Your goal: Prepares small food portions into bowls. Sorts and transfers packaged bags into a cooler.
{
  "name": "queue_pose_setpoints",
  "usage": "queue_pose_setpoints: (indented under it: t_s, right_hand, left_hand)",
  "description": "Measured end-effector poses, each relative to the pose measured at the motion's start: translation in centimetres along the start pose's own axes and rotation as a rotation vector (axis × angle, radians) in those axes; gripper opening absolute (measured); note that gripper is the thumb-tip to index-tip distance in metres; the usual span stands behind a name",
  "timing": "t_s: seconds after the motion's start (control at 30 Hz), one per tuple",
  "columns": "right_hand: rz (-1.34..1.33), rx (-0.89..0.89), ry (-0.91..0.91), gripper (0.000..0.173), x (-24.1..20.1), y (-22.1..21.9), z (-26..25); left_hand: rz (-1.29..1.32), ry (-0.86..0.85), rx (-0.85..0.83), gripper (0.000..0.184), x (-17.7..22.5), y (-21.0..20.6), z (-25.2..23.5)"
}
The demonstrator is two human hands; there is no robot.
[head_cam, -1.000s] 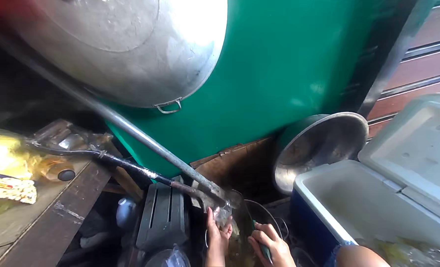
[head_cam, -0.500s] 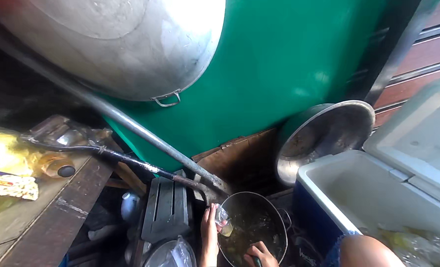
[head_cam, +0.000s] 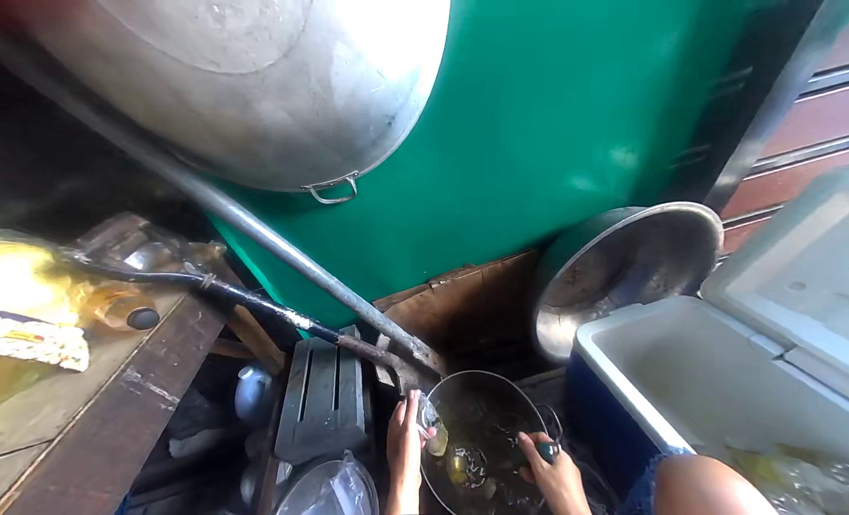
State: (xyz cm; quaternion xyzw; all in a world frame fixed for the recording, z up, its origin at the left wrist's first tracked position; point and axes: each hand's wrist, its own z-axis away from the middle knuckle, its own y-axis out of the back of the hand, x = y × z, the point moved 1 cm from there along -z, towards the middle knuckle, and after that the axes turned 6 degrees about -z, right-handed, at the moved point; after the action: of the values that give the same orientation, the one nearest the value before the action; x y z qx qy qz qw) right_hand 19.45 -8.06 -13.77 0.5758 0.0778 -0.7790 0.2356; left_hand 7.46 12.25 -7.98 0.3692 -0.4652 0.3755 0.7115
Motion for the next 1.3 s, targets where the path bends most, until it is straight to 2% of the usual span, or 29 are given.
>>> queue_pose_setpoints:
  t_s: [0.27, 0.5, 0.6, 0.73, 0.83, 0.97, 1.07, 1.23, 1.3]
  right_hand:
    - [0.259, 0.000, 0.287, 0.030, -8.6, 1.7, -1.0]
    - [0.265, 0.106, 0.599, 0.028, -14.8, 0.5, 1.2]
    - [0.330, 0.106, 0.785, 0.025, -14.9, -0.8, 3.6]
    - [0.373, -0.070, 1.060, 0.016, -11.9, -1.5, 6.9]
    - [0.392, -0.172, 1.229, 0.014, -9.5, -0.7, 6.9]
    - [0.411, -0.178, 1.200, 0.015, -7.1, 0.4, 3.8]
    - [0.473, -0.216, 1.151, 0.015, -4.0, 0.2, -0.1]
    - [0.613, -0.427, 0.840, 0.021, 0.5, -0.3, -2.1]
    - [0.567, -0.380, 0.760, 0.022, 1.9, -0.6, -2.1]
  left_hand:
    - [0.082, 0.222, -0.060, 0.057, -0.5, -1.5, 0.3]
    - [0.162, 0.384, -0.102, 0.070, -0.5, -3.7, 0.7]
    - [0.293, 0.403, -0.080, 0.071, -0.3, -4.9, 0.8]
    - [0.475, 0.412, -0.050, 0.075, 0.0, -5.7, 0.5]
    - [0.608, 0.459, 0.007, 0.077, 0.3, -5.8, -0.1]
    - [0.637, 0.514, 0.035, 0.066, 0.5, -5.0, -0.5]
    - [0.527, 0.488, -0.008, 0.051, 0.1, -4.4, -0.7]
    - [0.324, 0.414, -0.003, 0.040, -0.7, -3.0, -0.6]
    - [0.275, 0.392, -0.002, 0.039, -1.1, -2.4, -0.7]
